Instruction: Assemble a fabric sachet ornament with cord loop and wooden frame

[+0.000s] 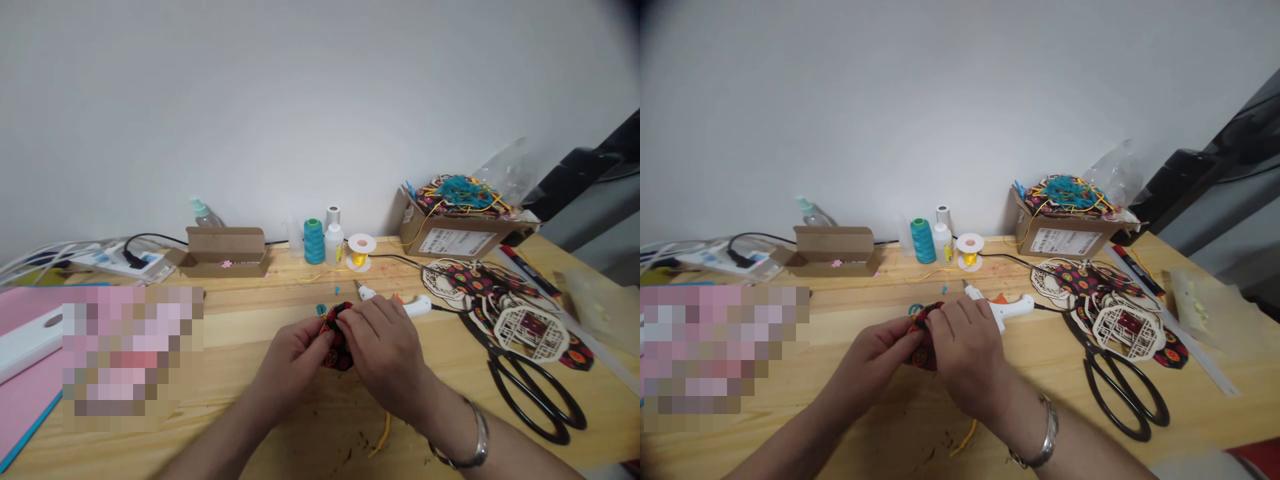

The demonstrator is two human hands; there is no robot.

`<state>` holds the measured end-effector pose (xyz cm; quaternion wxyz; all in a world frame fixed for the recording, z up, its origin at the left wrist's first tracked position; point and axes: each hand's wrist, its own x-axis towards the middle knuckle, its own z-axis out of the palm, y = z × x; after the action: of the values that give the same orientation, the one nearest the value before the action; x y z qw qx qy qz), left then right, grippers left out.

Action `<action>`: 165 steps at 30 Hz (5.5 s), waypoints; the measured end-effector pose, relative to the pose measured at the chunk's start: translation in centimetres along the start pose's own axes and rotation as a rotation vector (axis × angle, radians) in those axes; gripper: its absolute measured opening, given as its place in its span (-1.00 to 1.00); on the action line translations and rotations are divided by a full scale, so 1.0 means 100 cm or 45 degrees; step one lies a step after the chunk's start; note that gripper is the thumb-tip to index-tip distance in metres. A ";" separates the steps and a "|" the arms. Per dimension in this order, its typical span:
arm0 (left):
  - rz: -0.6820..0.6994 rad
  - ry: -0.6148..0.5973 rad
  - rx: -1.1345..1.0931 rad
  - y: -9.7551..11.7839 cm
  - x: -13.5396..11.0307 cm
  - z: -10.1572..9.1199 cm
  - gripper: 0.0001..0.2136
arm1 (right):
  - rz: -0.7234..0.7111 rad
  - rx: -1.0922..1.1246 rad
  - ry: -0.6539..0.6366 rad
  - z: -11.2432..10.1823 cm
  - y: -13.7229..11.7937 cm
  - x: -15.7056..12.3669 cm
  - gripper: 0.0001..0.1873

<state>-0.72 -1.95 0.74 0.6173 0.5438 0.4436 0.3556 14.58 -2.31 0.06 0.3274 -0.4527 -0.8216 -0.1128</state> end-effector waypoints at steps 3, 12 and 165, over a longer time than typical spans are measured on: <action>0.044 0.006 0.064 -0.001 0.000 0.001 -0.80 | -0.038 -0.053 -0.036 0.000 -0.001 0.000 -0.84; 0.069 -0.005 0.093 -0.003 0.000 0.002 -0.79 | 0.013 -0.051 -0.047 0.002 -0.004 0.001 -0.76; -0.099 0.226 -0.333 0.003 0.005 -0.010 -0.78 | 1.036 1.554 -0.361 -0.001 0.009 0.012 -0.83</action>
<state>-1.45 -1.07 0.98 0.6544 0.4078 0.4670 0.4329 14.90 -1.04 0.83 0.4275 -0.4691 -0.5400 0.5528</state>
